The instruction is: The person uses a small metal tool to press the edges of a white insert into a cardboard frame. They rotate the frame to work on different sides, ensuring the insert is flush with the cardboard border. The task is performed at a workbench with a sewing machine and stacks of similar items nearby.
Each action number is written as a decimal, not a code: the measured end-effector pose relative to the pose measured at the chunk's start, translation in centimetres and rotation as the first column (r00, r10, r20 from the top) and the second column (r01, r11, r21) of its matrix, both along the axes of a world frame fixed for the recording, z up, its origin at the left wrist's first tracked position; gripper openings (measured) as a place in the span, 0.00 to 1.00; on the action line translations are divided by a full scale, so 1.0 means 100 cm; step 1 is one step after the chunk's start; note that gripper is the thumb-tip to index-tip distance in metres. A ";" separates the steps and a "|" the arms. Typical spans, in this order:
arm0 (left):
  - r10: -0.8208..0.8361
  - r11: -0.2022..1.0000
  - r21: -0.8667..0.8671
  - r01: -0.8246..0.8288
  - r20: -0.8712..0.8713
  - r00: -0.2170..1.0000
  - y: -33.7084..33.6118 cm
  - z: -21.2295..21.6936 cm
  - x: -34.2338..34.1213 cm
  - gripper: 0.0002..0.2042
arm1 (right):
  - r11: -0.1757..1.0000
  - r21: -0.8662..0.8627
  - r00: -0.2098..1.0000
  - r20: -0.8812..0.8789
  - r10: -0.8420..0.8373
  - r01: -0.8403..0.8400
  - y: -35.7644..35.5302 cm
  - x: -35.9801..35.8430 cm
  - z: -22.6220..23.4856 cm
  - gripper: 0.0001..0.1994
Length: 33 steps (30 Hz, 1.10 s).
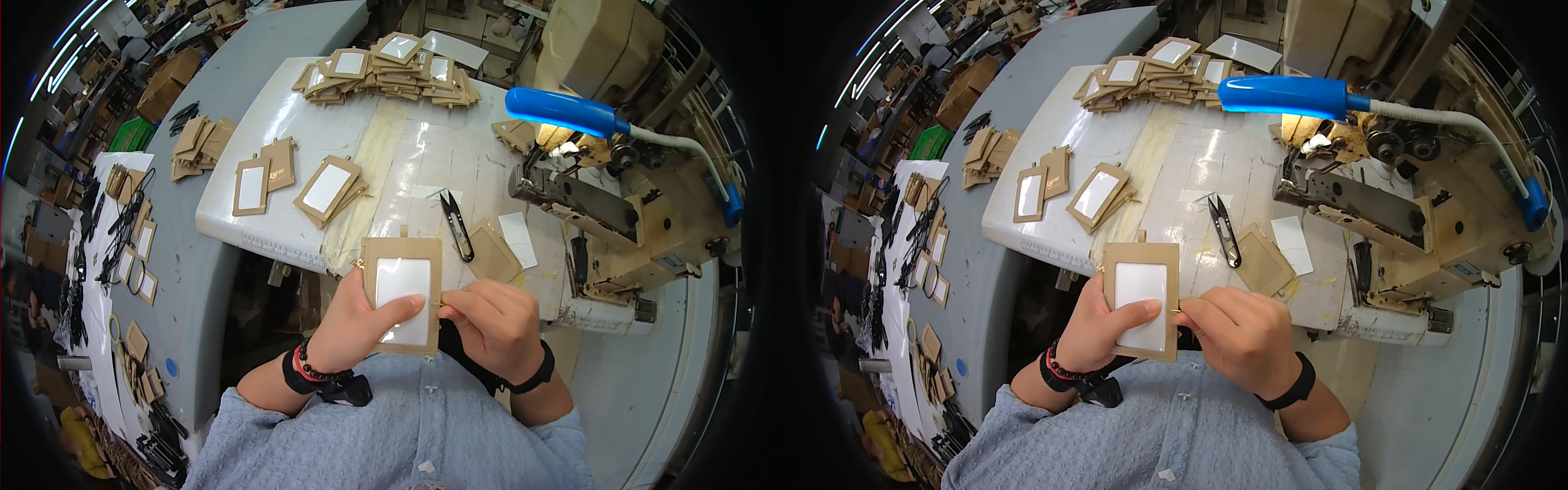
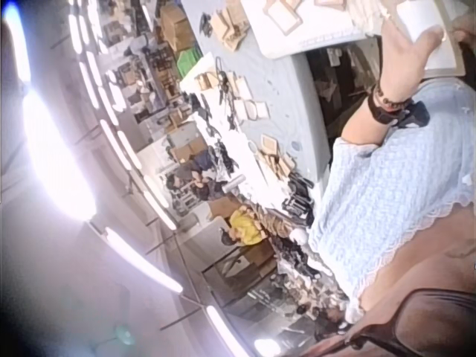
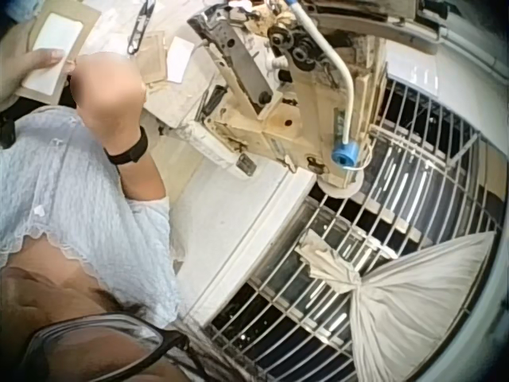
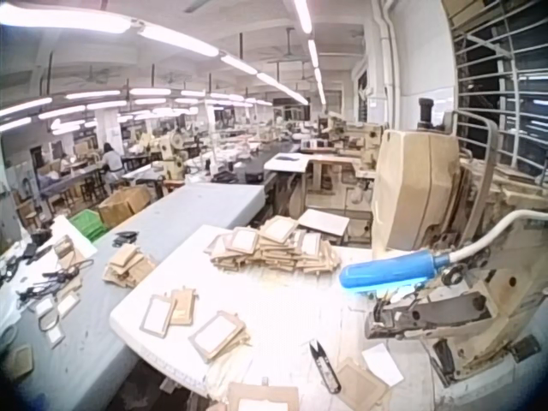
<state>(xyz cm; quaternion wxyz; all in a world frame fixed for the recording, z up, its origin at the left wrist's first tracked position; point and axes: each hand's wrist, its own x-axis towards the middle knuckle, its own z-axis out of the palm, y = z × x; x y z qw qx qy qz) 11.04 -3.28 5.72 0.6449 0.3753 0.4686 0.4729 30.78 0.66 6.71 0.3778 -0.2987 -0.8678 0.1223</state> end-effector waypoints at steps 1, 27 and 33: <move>0.016 1.000 0.008 -0.016 0.009 1.000 0.000 -0.001 0.001 0.18 | 1.000 0.008 1.000 0.010 -0.009 0.009 -0.001 0.001 0.001 0.08; 0.117 0.977 0.197 -0.079 -0.190 0.975 -0.005 0.008 0.005 0.17 | 0.991 -0.128 0.999 -0.014 -0.045 0.043 -0.009 -0.005 0.005 0.05; 0.072 0.989 0.139 -0.052 -0.142 0.987 -0.004 0.011 0.002 0.18 | 0.963 -0.264 0.994 -0.104 0.018 -0.046 -0.007 -0.005 0.005 0.04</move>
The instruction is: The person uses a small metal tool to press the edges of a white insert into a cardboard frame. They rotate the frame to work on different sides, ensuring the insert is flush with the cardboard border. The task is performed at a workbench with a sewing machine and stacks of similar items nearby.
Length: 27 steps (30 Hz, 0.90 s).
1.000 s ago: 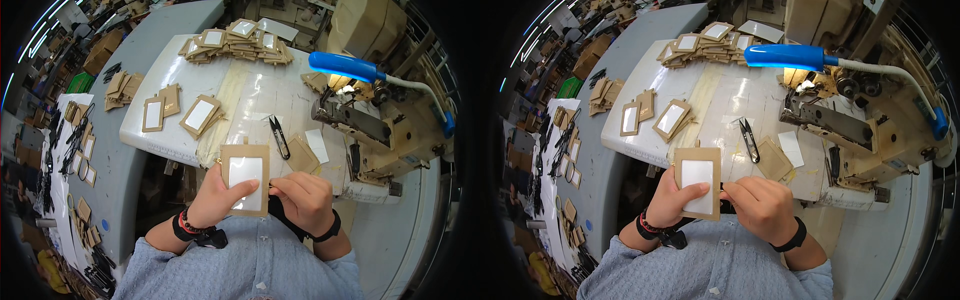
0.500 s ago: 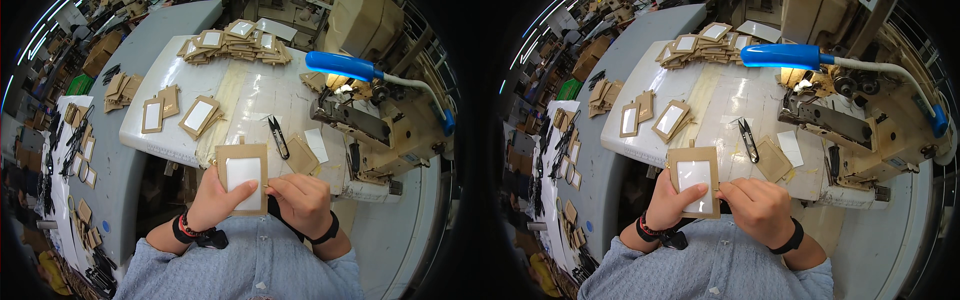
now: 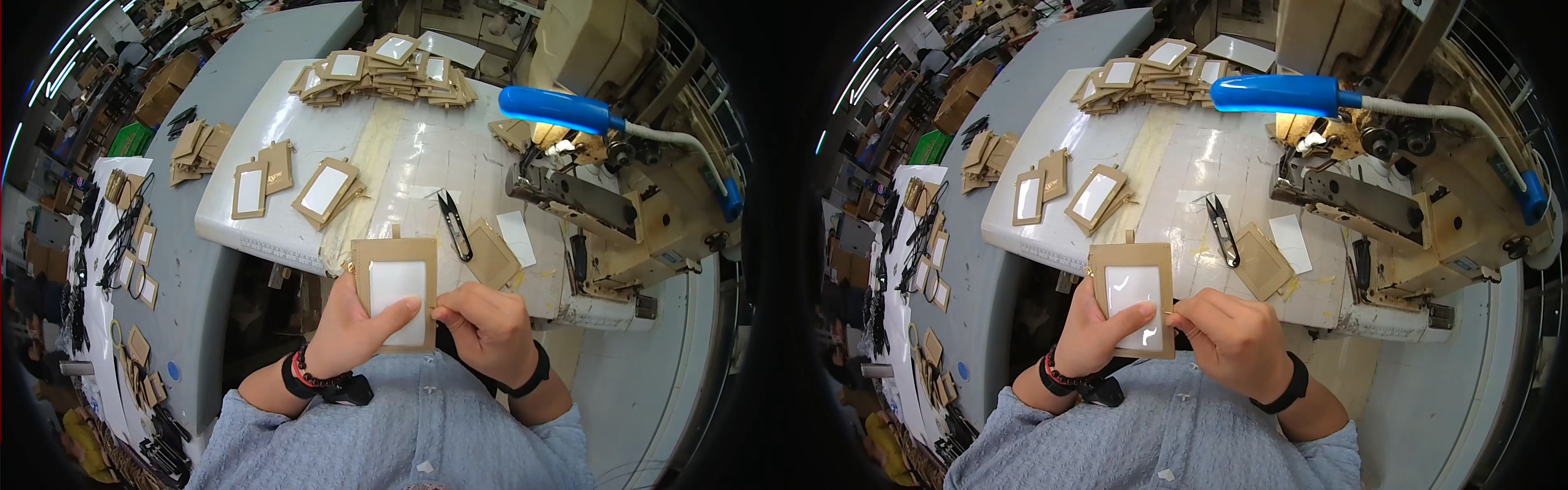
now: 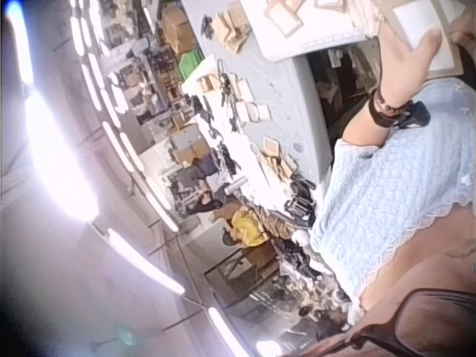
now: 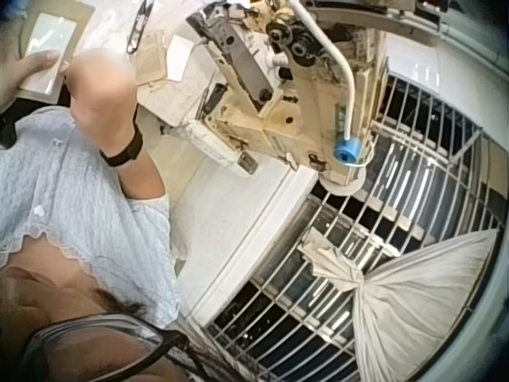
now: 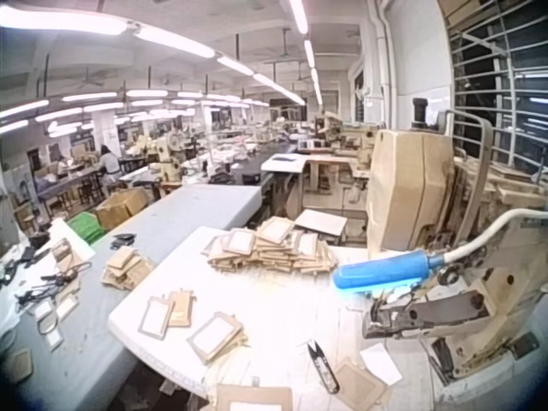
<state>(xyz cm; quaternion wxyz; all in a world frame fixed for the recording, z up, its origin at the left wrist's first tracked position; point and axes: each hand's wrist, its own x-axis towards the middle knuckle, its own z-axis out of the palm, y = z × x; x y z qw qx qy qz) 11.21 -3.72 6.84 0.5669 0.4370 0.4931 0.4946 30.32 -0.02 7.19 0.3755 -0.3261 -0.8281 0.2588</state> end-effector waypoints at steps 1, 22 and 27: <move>-0.013 1.000 -0.001 0.013 -0.005 1.000 0.000 0.000 -0.001 0.18 | 1.000 -0.010 1.000 -0.011 0.013 -0.013 0.001 0.000 -0.001 0.04; -0.051 0.999 -0.021 0.051 -0.013 0.999 -0.002 0.001 -0.003 0.18 | 0.969 0.199 0.988 0.092 0.128 -0.144 0.010 0.003 -0.003 0.09; -0.100 0.986 -0.120 0.114 0.115 0.988 -0.001 -0.001 -0.004 0.21 | 0.957 0.247 0.988 0.060 0.140 -0.150 0.011 0.005 -0.006 0.10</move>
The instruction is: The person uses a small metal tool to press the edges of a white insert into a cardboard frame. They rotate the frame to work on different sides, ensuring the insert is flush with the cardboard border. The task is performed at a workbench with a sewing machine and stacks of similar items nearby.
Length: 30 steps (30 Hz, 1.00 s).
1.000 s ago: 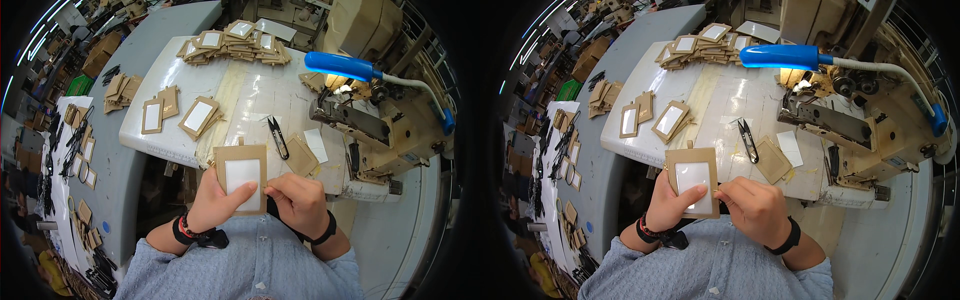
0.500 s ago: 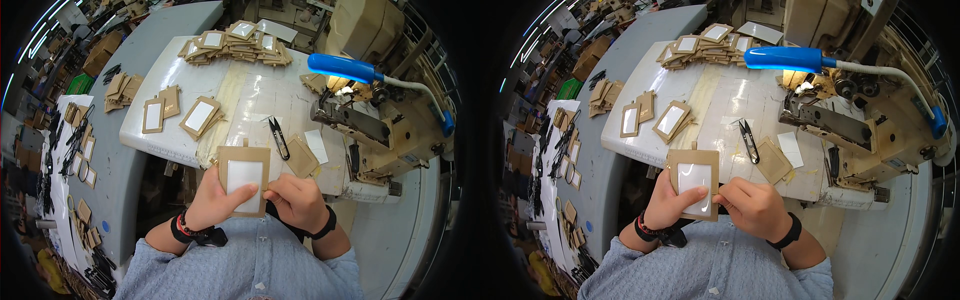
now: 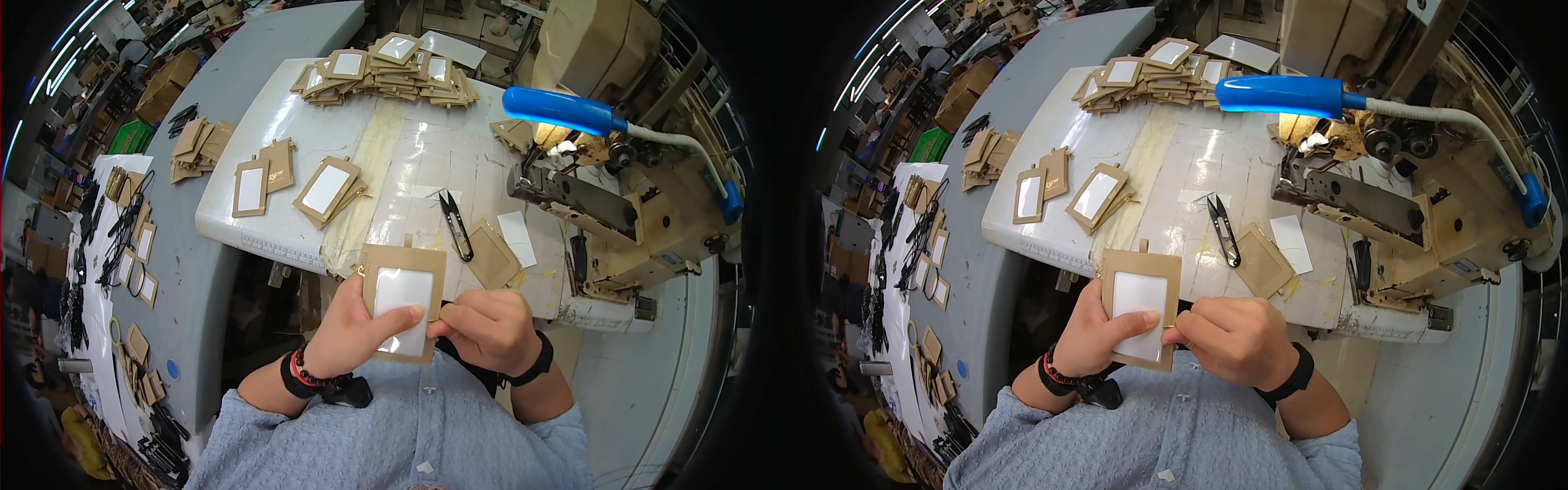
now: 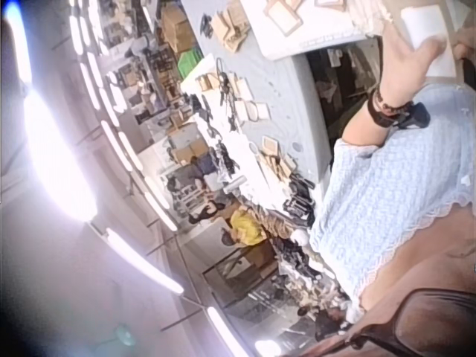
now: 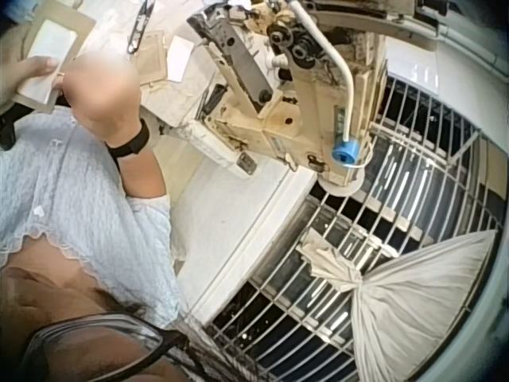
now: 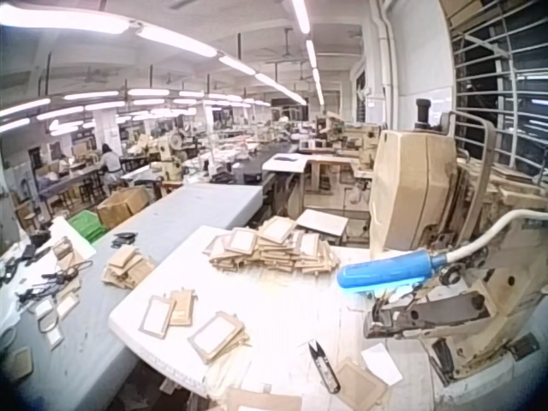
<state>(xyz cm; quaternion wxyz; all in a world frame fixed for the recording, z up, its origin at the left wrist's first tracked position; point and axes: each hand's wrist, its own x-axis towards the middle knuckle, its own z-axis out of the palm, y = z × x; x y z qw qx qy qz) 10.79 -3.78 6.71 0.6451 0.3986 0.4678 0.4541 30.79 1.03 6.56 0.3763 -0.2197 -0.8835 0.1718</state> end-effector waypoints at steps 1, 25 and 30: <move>-0.013 0.999 -0.031 0.014 0.019 1.000 0.000 0.000 0.000 0.23 | 1.000 0.014 1.000 0.003 0.002 -0.002 0.000 0.001 -0.001 0.10; 0.118 0.993 0.003 -0.118 0.058 0.991 0.001 -0.005 0.007 0.17 | 0.986 0.035 0.981 0.095 -0.167 0.164 -0.013 0.002 0.012 0.07; 0.119 0.993 0.022 -0.120 0.039 0.992 0.001 -0.004 0.006 0.18 | 0.984 0.048 0.979 0.100 -0.175 0.171 -0.013 0.001 0.013 0.08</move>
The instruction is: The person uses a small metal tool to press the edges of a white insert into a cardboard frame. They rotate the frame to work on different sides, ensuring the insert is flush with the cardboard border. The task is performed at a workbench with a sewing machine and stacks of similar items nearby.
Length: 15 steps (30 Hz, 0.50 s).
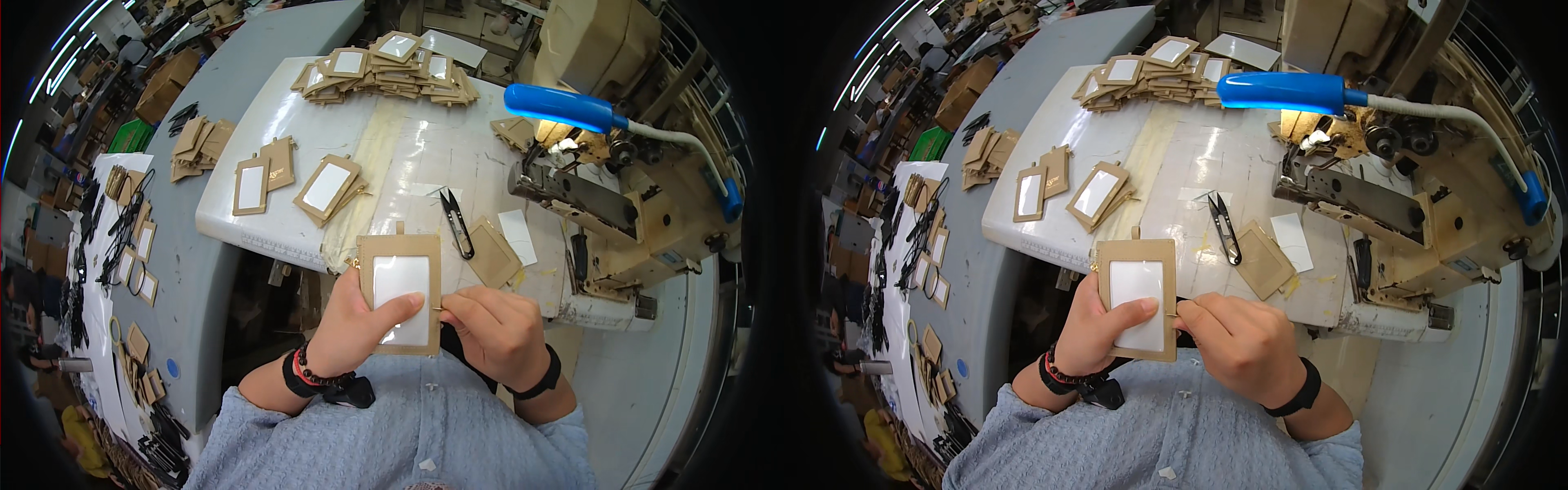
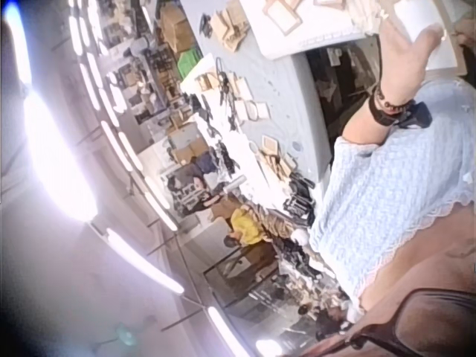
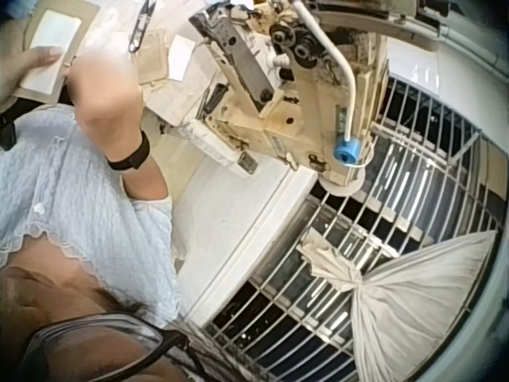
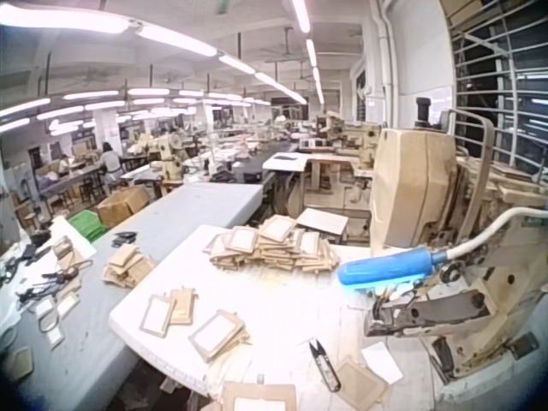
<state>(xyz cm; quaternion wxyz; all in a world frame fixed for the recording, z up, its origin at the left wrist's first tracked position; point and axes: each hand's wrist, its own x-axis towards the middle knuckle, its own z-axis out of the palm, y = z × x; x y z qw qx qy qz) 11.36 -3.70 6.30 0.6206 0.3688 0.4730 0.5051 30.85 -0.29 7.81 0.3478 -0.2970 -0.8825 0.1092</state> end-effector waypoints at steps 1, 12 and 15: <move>-0.001 1.000 0.001 0.001 0.001 1.000 0.000 0.000 0.000 0.18 | 1.000 0.001 1.000 -0.004 -0.002 0.002 0.000 0.000 0.000 0.08; 0.027 0.998 0.061 -0.018 -0.151 0.988 -0.002 0.010 0.001 0.19 | 0.999 -0.039 0.999 0.023 -0.025 0.026 -0.003 0.000 0.001 0.10; 0.036 0.997 0.073 -0.024 -0.170 0.985 -0.002 0.010 0.002 0.18 | 0.998 -0.050 0.999 0.033 -0.025 0.027 -0.003 0.000 0.001 0.10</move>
